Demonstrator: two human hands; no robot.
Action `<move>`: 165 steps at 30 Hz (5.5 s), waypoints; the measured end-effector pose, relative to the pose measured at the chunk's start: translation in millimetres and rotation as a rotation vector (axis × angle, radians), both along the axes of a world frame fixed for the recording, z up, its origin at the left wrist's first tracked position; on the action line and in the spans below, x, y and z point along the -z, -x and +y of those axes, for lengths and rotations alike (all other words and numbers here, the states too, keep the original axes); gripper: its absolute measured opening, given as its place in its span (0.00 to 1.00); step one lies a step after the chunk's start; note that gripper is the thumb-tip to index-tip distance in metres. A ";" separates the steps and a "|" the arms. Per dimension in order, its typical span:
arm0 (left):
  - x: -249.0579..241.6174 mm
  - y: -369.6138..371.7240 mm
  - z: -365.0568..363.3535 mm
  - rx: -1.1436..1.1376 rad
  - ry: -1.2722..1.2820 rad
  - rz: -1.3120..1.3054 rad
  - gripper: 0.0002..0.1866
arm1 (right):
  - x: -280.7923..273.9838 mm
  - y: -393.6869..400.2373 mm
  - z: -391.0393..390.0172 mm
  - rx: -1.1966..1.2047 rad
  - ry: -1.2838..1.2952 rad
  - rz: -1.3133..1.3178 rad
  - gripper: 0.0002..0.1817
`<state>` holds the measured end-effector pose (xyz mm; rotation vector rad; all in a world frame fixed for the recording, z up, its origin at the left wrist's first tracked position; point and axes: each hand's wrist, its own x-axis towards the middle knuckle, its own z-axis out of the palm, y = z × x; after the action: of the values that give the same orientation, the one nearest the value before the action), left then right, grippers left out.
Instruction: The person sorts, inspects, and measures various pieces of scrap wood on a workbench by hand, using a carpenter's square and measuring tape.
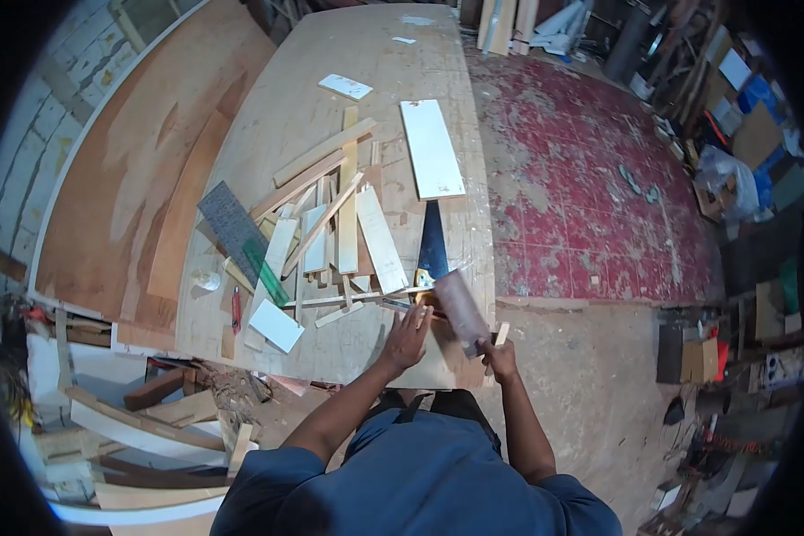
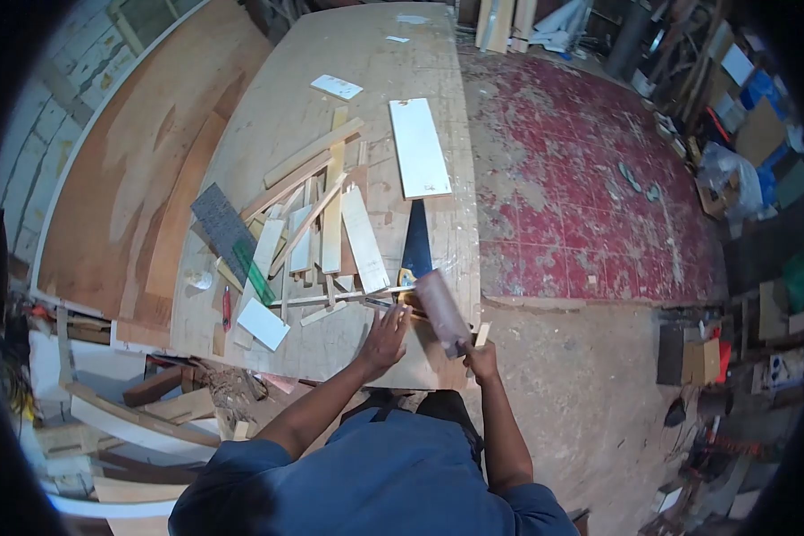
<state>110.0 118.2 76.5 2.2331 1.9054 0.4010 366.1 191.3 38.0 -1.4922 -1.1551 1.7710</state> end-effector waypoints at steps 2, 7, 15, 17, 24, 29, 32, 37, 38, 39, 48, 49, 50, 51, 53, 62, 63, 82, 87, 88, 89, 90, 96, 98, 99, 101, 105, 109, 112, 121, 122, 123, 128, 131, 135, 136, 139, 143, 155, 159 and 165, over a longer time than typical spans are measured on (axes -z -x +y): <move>12.1 8.7 -9.0 -0.126 0.154 0.009 0.49 | 3.2 3.0 29.2 0.035 -0.068 -0.044 0.10; 29.4 27.4 -46.8 -0.442 0.284 -0.004 0.52 | 37.1 22.3 120.0 0.063 -0.088 0.063 0.09; 73.4 19.7 -144.2 -1.031 0.372 -0.077 0.50 | 58.5 67.1 191.9 -0.391 -0.174 -0.414 0.16; 85.9 22.6 -162.7 -1.165 0.422 -0.133 0.49 | 75.3 66.7 195.4 -0.439 -0.317 -0.582 0.20; 113.0 92.2 -206.2 -1.402 0.222 -0.165 0.41 | 38.1 32.5 167.5 -0.431 -0.447 -0.803 0.29; 62.3 184.9 -167.0 -1.341 0.412 0.115 0.48 | 32.7 -5.3 137.3 -0.277 -0.438 -0.769 0.23; 44.3 228.9 -140.6 -1.263 0.455 0.150 0.63 | 19.8 -18.5 113.9 -0.213 -0.456 -0.664 0.20; 37.8 268.2 -121.1 -1.066 0.547 0.268 0.79 | -1.7 -5.6 57.3 -0.144 -0.434 -0.601 0.15; 34.1 271.2 -120.9 -1.048 0.571 0.285 0.81 | -4.3 3.2 45.7 -0.110 -0.468 -0.589 0.16; 32.6 275.1 -122.4 -1.032 0.561 0.226 0.82 | -9.1 12.8 36.4 -0.159 -0.380 -0.641 0.19; 7.5 241.9 -191.6 -0.928 0.307 0.000 0.75 | 27.6 107.1 -60.1 -0.638 -0.433 -0.630 0.16; 9.2 231.7 -200.1 -0.922 0.304 0.003 0.75 | 29.9 113.9 -66.8 -0.631 -0.433 -0.630 0.16; 12.5 219.2 -208.2 -0.919 0.276 -0.032 0.75 | 31.9 119.6 -72.5 -0.616 -0.427 -0.562 0.15; 15.7 205.7 -214.1 -0.919 0.250 -0.067 0.75 | 32.9 124.1 -78.1 -0.605 -0.419 -0.496 0.14; 20.9 173.4 -211.1 -0.954 0.368 -0.181 0.77 | 31.6 130.6 -82.7 -0.537 -0.240 -0.342 0.12; 31.2 50.2 -113.0 -0.875 0.688 -0.388 0.79 | 7.4 121.6 -79.4 -0.208 0.154 0.078 0.12; 32.2 38.7 -104.5 -0.873 0.732 -0.441 0.79 | 7.4 117.2 -76.4 -0.206 0.149 0.076 0.12; 86.7 -3.7 -90.2 -0.642 0.248 -0.823 0.20 | 46.9 50.8 -35.2 -0.538 -0.381 -0.400 0.11; 86.3 -6.1 -84.0 -0.695 0.166 -0.649 0.17 | 53.2 45.1 -28.8 -0.545 -0.772 -0.401 0.14; 86.2 -6.6 -82.6 -0.701 0.169 -0.648 0.17 | 51.2 42.8 -28.7 -0.569 -0.922 -0.467 0.15; 85.8 -6.4 -81.0 -0.720 0.185 -0.668 0.17 | 48.8 40.5 -28.3 -0.573 -0.919 -0.464 0.15; 85.5 -6.4 -79.2 -0.737 0.198 -0.688 0.18 | 50.8 36.8 -26.4 -0.551 -0.925 -0.490 0.15; 85.3 -8.0 -73.7 -0.770 0.206 -0.667 0.16 | 66.4 15.4 -13.8 -0.585 -0.451 -0.430 0.14; 94.4 -7.4 -74.7 -0.773 0.176 -0.646 0.16 | 73.6 11.1 -13.0 -0.577 -0.414 -0.374 0.14; 94.7 -7.6 -74.5 -0.769 0.173 -0.653 0.17 | 74.6 10.1 -12.8 -0.581 -0.417 -0.374 0.14; 94.8 -6.9 -74.7 -0.769 0.167 -0.660 0.18 | 76.6 10.3 -13.2 -0.530 -0.210 -0.280 0.12; 93.4 -5.0 -73.1 -0.814 0.191 -0.696 0.16 | 70.5 12.9 -16.6 -0.419 -0.085 -0.141 0.12; 99.2 1.2 -69.3 -0.943 0.364 -0.937 0.11 | 71.1 18.4 -24.2 -0.295 0.049 -0.185 0.07; 102.3 0.2 -67.7 -0.995 0.374 -1.070 0.08 | 80.3 21.6 -25.4 -0.205 0.118 -0.148 0.06; 119.5 7.5 -50.3 -1.011 0.309 -1.019 0.07 | 75.7 38.3 2.5 -0.157 0.136 -0.147 0.06; 120.3 8.6 -49.7 -1.014 0.308 -1.020 0.07 | 71.8 39.9 3.5 -0.168 0.140 -0.160 0.06; 118.8 8.1 -48.8 -1.024 0.320 -1.017 0.07 | 72.8 40.3 3.4 -0.171 0.140 -0.160 0.06; 127.3 6.4 -50.0 -1.054 0.334 -0.966 0.07 | 78.4 39.5 -2.1 -0.120 0.135 -0.123 0.06; 135.9 5.6 -52.2 -1.063 0.312 -0.961 0.06 | 76.5 38.2 -2.5 -0.126 0.134 -0.097 0.06; 133.8 5.7 -54.2 -1.049 0.300 -0.996 0.06 | 85.1 37.4 0.0 -0.161 0.137 -0.116 0.06; 135.2 5.8 -54.6 -1.039 0.303 -0.992 0.06 | 86.7 37.1 0.2 -0.152 0.141 -0.113 0.06; 135.9 5.4 -55.3 -1.057 0.279 -1.055 0.06 | 84.6 37.9 -0.5 -0.123 0.149 -0.102 0.08; 123.2 4.2 -56.3 -1.059 0.316 -1.135 0.07 | 81.6 36.3 1.5 -0.124 0.156 -0.106 0.10; 86.3 111.6 -69.9 -1.022 0.068 0.025 0.26 | 56.3 -16.5 5.2 -0.068 0.107 -0.245 0.10; 93.0 149.8 -73.7 -0.844 0.147 0.320 0.19 | 50.8 -31.3 -5.4 -0.017 0.087 -0.252 0.09; 87.1 152.0 -109.0 -0.789 0.164 0.244 0.13 | 42.5 -23.8 -23.1 0.032 0.038 -0.238 0.06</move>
<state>-42.0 9.2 -10.6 1.3978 2.7821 0.0537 389.9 168.2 -4.5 -1.7722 -1.2086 1.6353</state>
